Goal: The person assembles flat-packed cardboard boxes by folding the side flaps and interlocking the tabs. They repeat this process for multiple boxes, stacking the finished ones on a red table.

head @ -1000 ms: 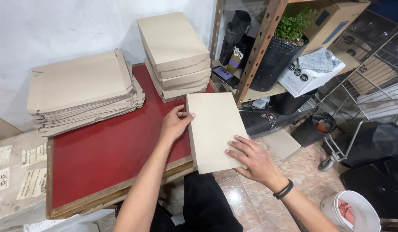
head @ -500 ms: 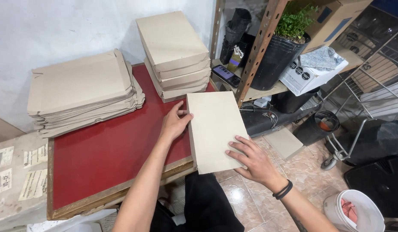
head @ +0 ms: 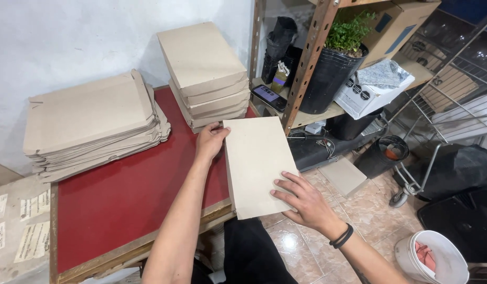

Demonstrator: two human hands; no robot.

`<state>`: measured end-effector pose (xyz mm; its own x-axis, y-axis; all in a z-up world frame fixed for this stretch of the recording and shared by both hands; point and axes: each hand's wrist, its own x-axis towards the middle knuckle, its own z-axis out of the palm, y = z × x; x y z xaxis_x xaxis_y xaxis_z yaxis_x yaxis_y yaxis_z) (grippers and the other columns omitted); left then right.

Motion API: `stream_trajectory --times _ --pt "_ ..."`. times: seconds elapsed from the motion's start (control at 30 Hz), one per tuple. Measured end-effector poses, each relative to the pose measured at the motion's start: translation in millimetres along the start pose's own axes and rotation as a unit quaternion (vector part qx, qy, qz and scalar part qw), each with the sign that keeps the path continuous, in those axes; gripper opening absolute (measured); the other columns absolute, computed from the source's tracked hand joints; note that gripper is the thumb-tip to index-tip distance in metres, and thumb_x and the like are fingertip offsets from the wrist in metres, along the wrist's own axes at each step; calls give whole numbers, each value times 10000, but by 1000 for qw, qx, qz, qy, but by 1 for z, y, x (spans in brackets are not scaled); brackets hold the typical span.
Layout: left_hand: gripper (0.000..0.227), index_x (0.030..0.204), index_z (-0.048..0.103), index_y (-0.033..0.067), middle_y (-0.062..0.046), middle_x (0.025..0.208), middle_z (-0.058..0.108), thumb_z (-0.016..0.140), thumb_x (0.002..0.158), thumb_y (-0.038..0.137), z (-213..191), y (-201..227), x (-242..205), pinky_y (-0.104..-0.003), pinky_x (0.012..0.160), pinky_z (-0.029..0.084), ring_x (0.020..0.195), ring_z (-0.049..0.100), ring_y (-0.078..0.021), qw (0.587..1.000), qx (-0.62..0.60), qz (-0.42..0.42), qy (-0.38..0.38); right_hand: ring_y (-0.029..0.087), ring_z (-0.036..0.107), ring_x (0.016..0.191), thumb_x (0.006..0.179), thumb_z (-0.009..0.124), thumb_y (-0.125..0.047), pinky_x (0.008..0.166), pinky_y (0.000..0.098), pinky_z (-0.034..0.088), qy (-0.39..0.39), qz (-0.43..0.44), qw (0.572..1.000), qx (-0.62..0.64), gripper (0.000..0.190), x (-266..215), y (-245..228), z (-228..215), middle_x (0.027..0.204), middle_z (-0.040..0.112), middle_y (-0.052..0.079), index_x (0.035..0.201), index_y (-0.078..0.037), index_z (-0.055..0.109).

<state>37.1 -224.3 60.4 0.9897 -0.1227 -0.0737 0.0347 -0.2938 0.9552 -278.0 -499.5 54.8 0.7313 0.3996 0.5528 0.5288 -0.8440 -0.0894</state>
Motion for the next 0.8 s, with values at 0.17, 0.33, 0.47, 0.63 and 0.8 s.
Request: stream_trajectory --times 0.17,0.33,0.47,0.63,0.8 --pt "822 1678 738 145 -87 1382 903 891 958 509 -3 0 11 -443 993 735 1155 910 -263 1000 11 -23 -14 416 651 1594 1039 842 -339 1376 694 456 1 -2 1000 8 446 3 -1 -4 1628 764 6 1484 -320 848" --pt "616 1655 775 196 -115 1580 770 686 1134 511 -18 64 -50 -685 1194 630 1496 741 -435 956 291 36 -8 394 650 1601 1044 860 -360 1372 669 464 -18 3 1000 -3 432 14 -8 -15 1625 769 -7 1474 -320 843" --pt "523 1604 800 161 -127 1503 817 638 1212 467 -17 70 -80 -721 1140 648 1412 789 -468 947 315 60 4 390 656 1601 1036 875 -376 1365 649 483 -7 -2 1000 -4 431 11 -3 -10 1627 775 -17 1464 -334 846" --pt "399 1536 756 230 -158 1354 895 630 1233 457 -14 56 -82 -722 1057 681 1235 865 -511 941 322 94 55 473 554 1692 828 1095 -316 1373 563 573 46 195 977 76 874 -11 7 6 1806 572 166 1625 -252 743" --pt "99 1198 832 278 10 1049 774 770 1134 323 -3 18 -88 -482 789 745 995 865 -284 811 445 343 159 527 548 1670 821 1046 -39 1333 613 608 117 396 870 270 1239 -4 -40 -1 1818 493 288 1854 -43 361"
